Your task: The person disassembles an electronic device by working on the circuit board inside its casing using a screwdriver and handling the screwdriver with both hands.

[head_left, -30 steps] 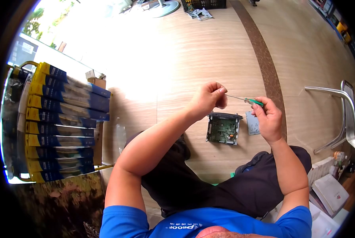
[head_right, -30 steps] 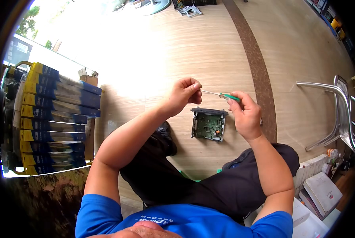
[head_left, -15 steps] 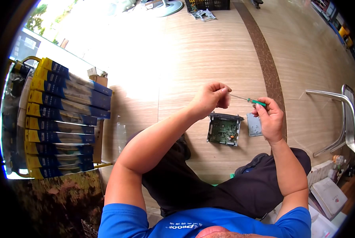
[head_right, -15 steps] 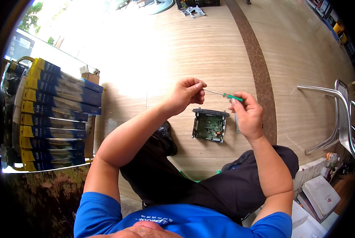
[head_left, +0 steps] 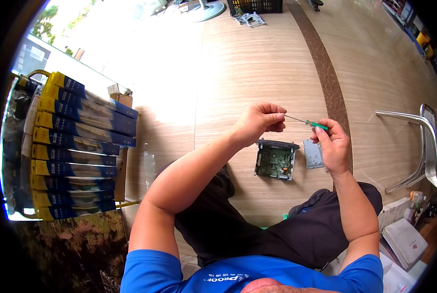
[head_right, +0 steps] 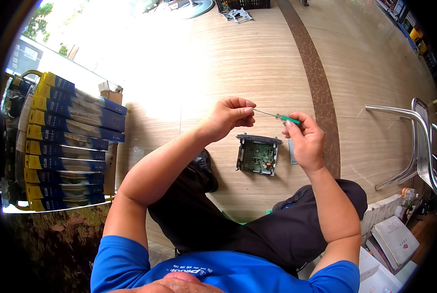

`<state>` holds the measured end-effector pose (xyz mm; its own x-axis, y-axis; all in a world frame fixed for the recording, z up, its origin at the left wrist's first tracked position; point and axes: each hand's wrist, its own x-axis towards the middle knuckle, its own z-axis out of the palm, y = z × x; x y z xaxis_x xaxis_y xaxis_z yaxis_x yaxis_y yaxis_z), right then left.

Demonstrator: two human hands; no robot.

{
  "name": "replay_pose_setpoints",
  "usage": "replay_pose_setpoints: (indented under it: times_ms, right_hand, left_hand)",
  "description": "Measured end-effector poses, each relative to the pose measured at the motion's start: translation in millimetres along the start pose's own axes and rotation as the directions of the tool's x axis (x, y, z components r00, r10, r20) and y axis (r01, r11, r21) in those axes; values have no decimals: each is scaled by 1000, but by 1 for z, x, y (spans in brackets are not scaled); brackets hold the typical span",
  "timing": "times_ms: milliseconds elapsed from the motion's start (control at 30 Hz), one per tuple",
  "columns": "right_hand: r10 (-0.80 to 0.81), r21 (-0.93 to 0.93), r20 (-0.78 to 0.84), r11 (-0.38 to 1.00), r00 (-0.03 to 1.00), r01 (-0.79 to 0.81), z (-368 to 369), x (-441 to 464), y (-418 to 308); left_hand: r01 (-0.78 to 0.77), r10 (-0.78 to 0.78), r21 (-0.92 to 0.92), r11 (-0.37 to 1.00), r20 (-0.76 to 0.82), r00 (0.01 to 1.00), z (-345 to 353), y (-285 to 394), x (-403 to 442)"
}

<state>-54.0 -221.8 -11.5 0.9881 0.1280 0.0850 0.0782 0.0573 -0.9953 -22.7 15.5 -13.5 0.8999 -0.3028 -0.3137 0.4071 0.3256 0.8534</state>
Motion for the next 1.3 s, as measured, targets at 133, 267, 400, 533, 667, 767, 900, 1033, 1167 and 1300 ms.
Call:
replay_pose_setpoints:
  times_ms: [133,267,400,533,667,767,900,1033,1167,1300]
  right_hand:
    - [12,5,-6,1000,1000,-12,0,0,-2]
    - [12,26,-5,1000,1000,-12,0,0,-2]
    - [11,37,-12,999,1000,-10,-2,1,0]
    - [-14,25,-62,1000,998,15,-7,5,-5]
    - [-20,64,-108,998,994,27,-11,8,-12]
    - [-25,76,-91,997,996,32,-12,8,-13]
    - [0,46,-43,999,999,2,-11,4,-9]
    - [2,58,-5,998,1000,-2,-7,1,-6]
    - [-11,60,8,998,1000,11,-7,1,-3]
    - [-18,42,12,999,1000,17,-6,0,-3]
  left_hand:
    - [11,-11,3,1000,5,1000,-1,-1,1]
    - [13,-13,-3,1000,5,1000,-1,-3,2]
    - [3,-3,20,1000,-8,1000,0,0,1]
    - [-19,20,23,1000,-39,999,2,4,-3]
    - [-25,26,23,999,-50,998,1,2,-1]
    - [-17,19,62,998,-28,999,0,2,-2]
    - [-17,24,162,987,-42,999,0,2,-2]
    - [-36,40,217,976,-14,999,1,2,-2]
    - [-45,43,230,972,15,999,2,0,-3]
    - [-35,33,214,976,11,999,3,1,-3]
